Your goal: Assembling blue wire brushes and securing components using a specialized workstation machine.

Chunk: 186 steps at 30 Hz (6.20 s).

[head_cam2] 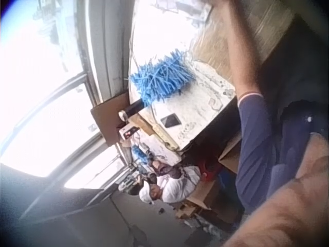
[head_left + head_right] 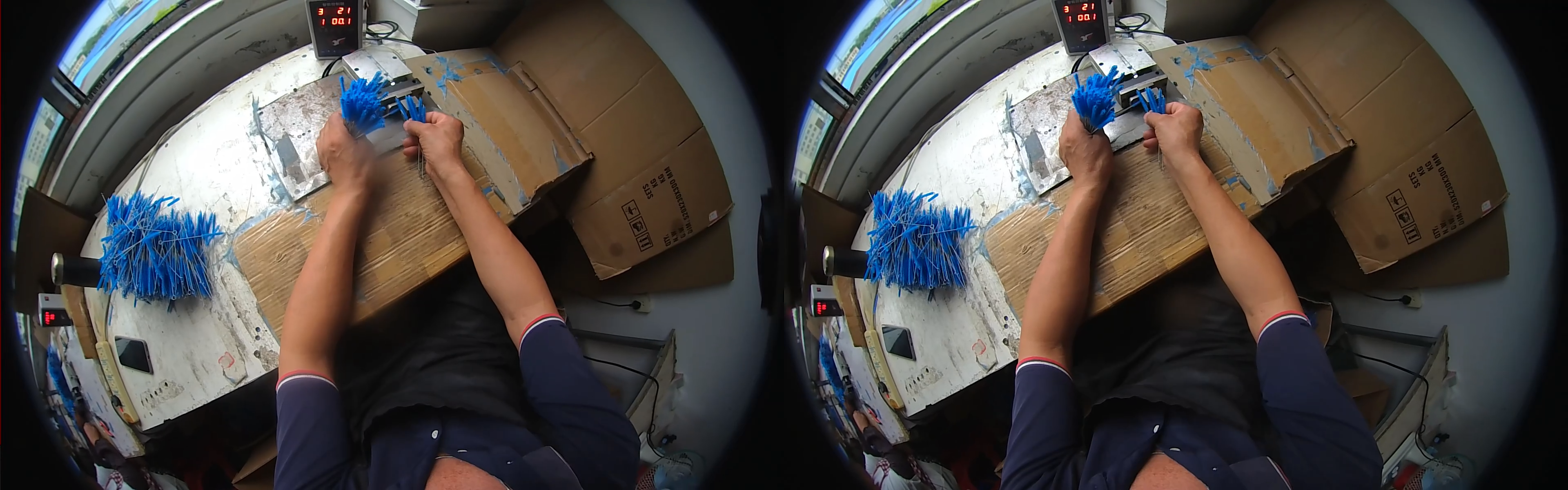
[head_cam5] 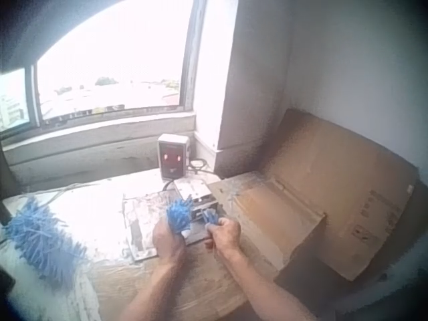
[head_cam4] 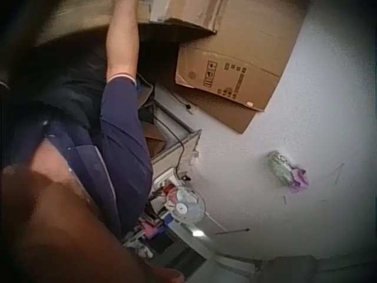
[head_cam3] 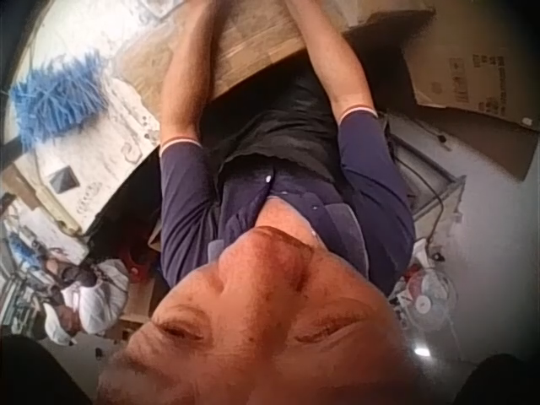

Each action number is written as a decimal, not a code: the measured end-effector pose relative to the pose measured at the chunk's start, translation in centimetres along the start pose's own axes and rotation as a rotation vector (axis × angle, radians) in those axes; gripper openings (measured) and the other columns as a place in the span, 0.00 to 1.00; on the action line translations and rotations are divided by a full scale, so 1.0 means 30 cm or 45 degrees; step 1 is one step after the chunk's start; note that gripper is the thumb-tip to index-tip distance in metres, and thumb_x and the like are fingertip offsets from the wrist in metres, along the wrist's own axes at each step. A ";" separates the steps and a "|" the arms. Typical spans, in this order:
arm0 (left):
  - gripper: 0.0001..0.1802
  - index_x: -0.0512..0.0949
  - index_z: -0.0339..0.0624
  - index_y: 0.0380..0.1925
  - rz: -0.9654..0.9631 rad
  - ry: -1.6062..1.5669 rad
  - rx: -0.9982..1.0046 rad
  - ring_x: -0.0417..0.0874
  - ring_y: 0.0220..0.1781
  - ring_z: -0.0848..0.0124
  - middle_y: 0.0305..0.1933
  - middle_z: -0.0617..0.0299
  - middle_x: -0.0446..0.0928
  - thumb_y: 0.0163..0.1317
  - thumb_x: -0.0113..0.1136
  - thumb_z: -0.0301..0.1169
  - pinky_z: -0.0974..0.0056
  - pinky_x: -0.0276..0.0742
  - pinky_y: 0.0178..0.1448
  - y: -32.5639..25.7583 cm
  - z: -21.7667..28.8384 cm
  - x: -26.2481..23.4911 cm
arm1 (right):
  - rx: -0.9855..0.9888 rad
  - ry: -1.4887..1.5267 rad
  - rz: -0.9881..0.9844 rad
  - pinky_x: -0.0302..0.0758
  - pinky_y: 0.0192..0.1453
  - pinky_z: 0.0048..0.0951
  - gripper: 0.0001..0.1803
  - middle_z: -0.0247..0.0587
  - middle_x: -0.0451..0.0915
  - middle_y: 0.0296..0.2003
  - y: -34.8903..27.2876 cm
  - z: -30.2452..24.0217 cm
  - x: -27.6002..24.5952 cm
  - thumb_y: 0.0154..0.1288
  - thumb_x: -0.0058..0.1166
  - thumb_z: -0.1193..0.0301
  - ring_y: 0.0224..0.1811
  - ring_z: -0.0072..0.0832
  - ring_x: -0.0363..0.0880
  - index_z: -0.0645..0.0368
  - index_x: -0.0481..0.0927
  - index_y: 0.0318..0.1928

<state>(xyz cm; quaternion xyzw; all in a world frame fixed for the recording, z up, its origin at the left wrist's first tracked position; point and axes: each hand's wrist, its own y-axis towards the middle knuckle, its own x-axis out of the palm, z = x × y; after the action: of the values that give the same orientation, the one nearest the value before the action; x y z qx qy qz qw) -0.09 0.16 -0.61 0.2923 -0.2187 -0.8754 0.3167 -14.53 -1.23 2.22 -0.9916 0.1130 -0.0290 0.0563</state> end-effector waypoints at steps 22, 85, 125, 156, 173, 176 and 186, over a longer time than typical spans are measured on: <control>0.10 0.80 0.41 0.37 -0.206 0.273 0.214 0.81 0.45 0.51 0.36 0.51 0.81 0.56 0.54 0.21 0.49 0.70 0.52 -0.014 0.009 -0.002 | -0.160 0.192 -0.171 0.70 0.17 0.20 0.05 0.33 0.79 0.21 -0.064 0.028 -0.071 0.63 0.63 0.77 0.16 0.17 0.75 0.62 0.79 0.32; 0.04 0.74 0.39 0.35 0.015 -0.007 0.024 0.80 0.41 0.42 0.35 0.46 0.78 0.60 0.56 0.22 0.43 0.73 0.45 0.002 0.005 -0.002 | -0.148 0.203 -0.122 0.78 0.19 0.23 0.07 0.35 0.80 0.25 -0.058 0.035 -0.082 0.63 0.65 0.78 0.21 0.19 0.77 0.63 0.78 0.34; 0.05 0.77 0.41 0.35 -0.121 0.174 0.119 0.84 0.38 0.43 0.32 0.45 0.82 0.60 0.59 0.28 0.43 0.75 0.44 -0.003 0.013 -0.006 | -0.009 0.265 -0.130 0.84 0.22 0.29 0.06 0.39 0.81 0.26 -0.036 0.004 -0.053 0.61 0.63 0.82 0.21 0.25 0.81 0.63 0.78 0.34; 0.04 0.78 0.42 0.38 -0.023 0.032 0.029 0.83 0.41 0.46 0.36 0.47 0.82 0.63 0.60 0.28 0.47 0.75 0.46 0.009 0.000 0.005 | -0.129 -0.137 0.029 0.83 0.19 0.30 0.05 0.43 0.83 0.23 0.027 -0.006 0.011 0.59 0.61 0.81 0.19 0.28 0.84 0.65 0.77 0.32; 0.07 0.79 0.41 0.36 -0.208 0.279 0.191 0.83 0.41 0.50 0.34 0.50 0.82 0.59 0.55 0.23 0.48 0.73 0.48 -0.009 0.019 -0.010 | -0.042 0.150 -0.244 0.79 0.28 0.21 0.08 0.31 0.82 0.28 -0.030 0.005 -0.076 0.68 0.64 0.71 0.24 0.17 0.79 0.64 0.84 0.43; 0.08 0.79 0.42 0.37 -0.198 0.285 0.241 0.82 0.43 0.51 0.35 0.52 0.81 0.58 0.55 0.23 0.49 0.72 0.49 -0.011 0.011 -0.008 | -0.105 0.045 -0.251 0.75 0.25 0.20 0.05 0.31 0.82 0.26 -0.047 0.006 -0.092 0.66 0.64 0.75 0.22 0.17 0.77 0.64 0.83 0.39; 0.04 0.77 0.39 0.34 -0.169 0.368 0.191 0.82 0.43 0.50 0.35 0.50 0.80 0.59 0.56 0.23 0.48 0.72 0.48 -0.011 0.021 0.007 | -0.325 -0.121 -0.260 0.76 0.32 0.20 0.05 0.32 0.84 0.27 -0.009 0.060 -0.108 0.59 0.67 0.77 0.27 0.15 0.79 0.65 0.84 0.35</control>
<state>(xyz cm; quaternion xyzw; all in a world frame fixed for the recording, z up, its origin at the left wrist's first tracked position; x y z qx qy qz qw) -0.79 0.37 -0.40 0.4519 -0.2159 -0.8244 0.2638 -17.50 -0.03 0.32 -0.9972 0.0116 0.0270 -0.0680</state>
